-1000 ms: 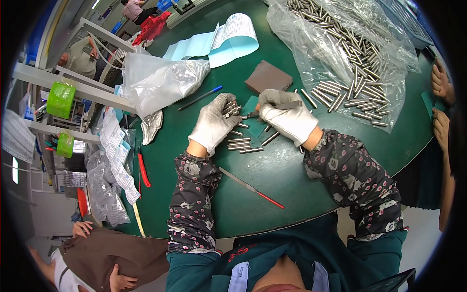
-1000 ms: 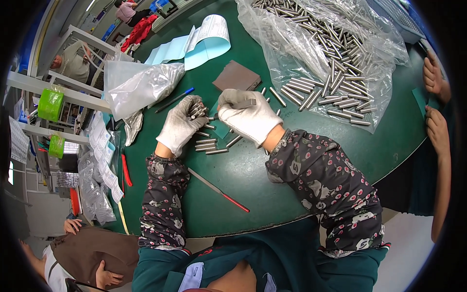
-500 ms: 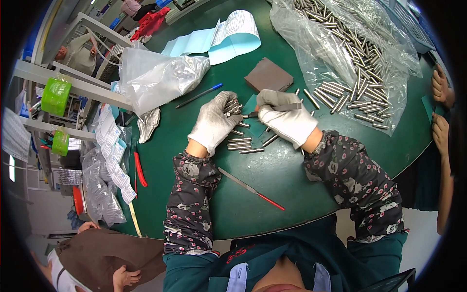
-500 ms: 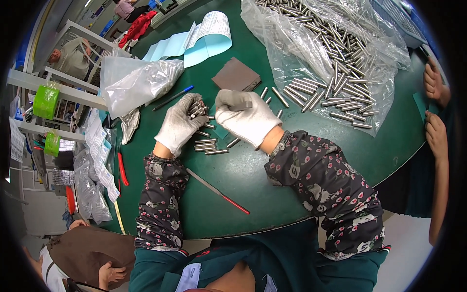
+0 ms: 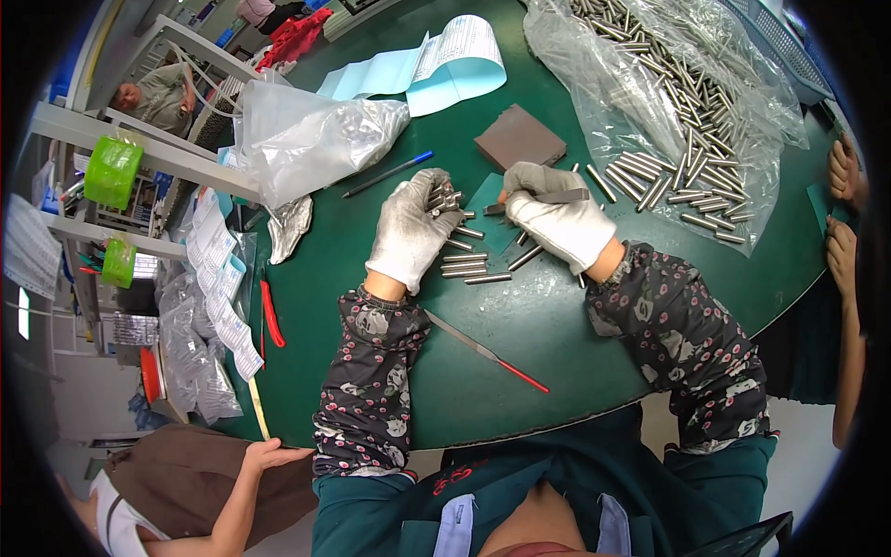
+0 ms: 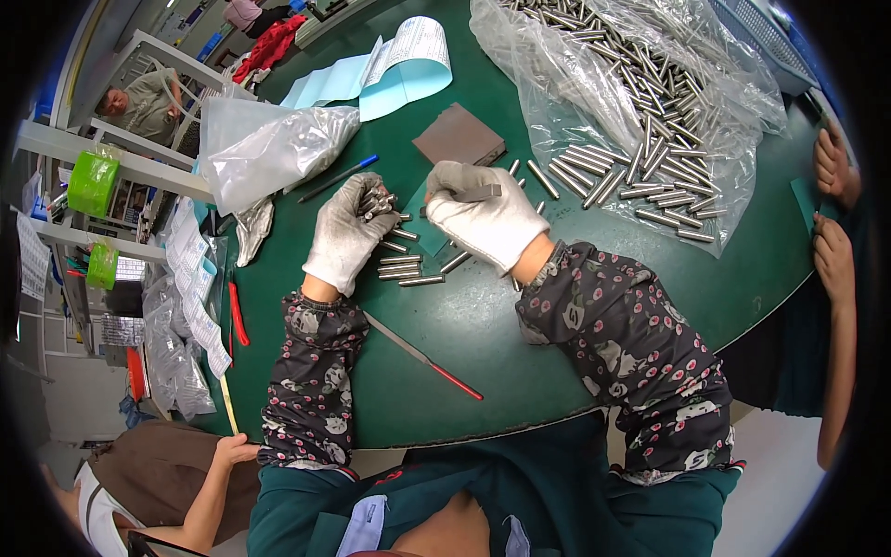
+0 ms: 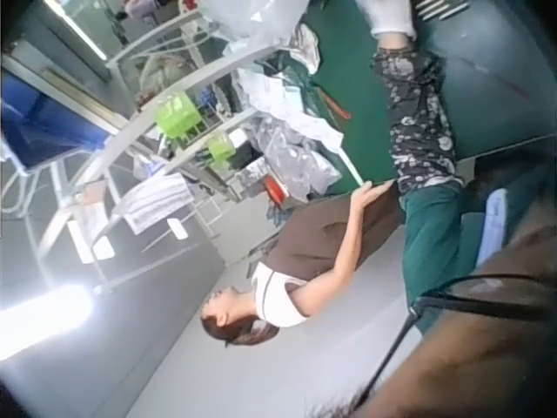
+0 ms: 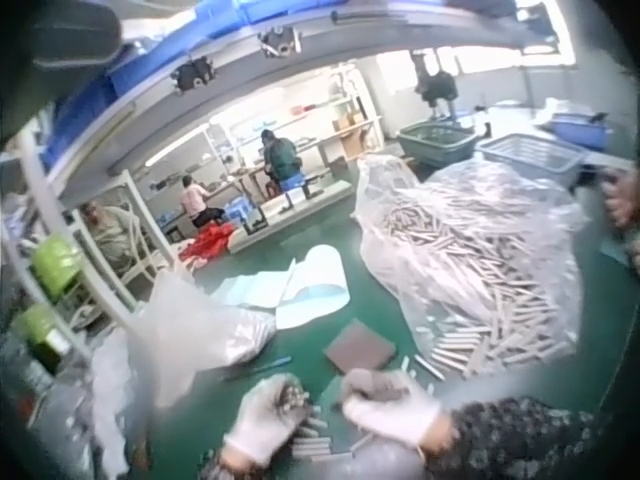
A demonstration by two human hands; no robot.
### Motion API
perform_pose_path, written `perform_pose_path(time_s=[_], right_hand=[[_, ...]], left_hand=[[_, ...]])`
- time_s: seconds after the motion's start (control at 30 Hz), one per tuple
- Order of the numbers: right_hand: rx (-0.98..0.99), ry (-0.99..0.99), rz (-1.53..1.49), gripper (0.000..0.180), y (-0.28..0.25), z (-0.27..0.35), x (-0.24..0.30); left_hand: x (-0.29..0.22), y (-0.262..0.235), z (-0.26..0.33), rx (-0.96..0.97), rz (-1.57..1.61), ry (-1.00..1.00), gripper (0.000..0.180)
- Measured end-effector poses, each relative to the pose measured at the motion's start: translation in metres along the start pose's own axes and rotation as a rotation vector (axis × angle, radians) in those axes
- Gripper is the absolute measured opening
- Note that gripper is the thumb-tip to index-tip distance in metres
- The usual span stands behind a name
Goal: The recorder is inspecting and aligning many small metal rods on a workbench in an industrial setting.
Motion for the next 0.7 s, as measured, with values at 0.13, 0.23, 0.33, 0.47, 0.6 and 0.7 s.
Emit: perform_pose_path(time_s=[0.13, 0.23, 0.33, 0.47, 0.6, 0.7], right_hand=[[0.004, 0.010, -0.044, 0.010, 0.001, 0.002, 0.001], [0.014, 0.019, -0.078, 0.010, 0.001, 0.002, -0.002], [0.015, 0.043, -0.081, 0.010, 0.001, 0.002, -0.004], [-0.036, -0.039, 0.022, 0.008, -0.001, 0.001, -0.002], [-0.047, -0.054, 0.017, 0.008, 0.000, 0.000, -0.005], [-0.049, -0.055, 0.023, 0.008, 0.000, 0.000, -0.004]], left_hand=[[0.004, 0.000, 0.003, -0.020, 0.010, 0.005, 0.038], [0.004, -0.002, 0.003, -0.004, 0.012, 0.023, 0.038], [0.003, -0.005, 0.004, 0.033, 0.038, 0.046, 0.040], [0.000, -0.009, 0.003, 0.122, 0.150, 0.013, 0.040], [-0.002, -0.006, 0.000, 0.231, 0.050, 0.080, 0.038], [-0.008, -0.005, -0.002, 0.261, -0.019, 0.148, 0.036]])
Point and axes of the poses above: each hand's wrist, its own z-axis away from the middle knuckle, its own y-axis out of the palm, x = y × z, the point moved 4 cm from there along -z, towards the middle knuckle, and after that the axes turned 13 degrees about y, right-handed, at the moved point
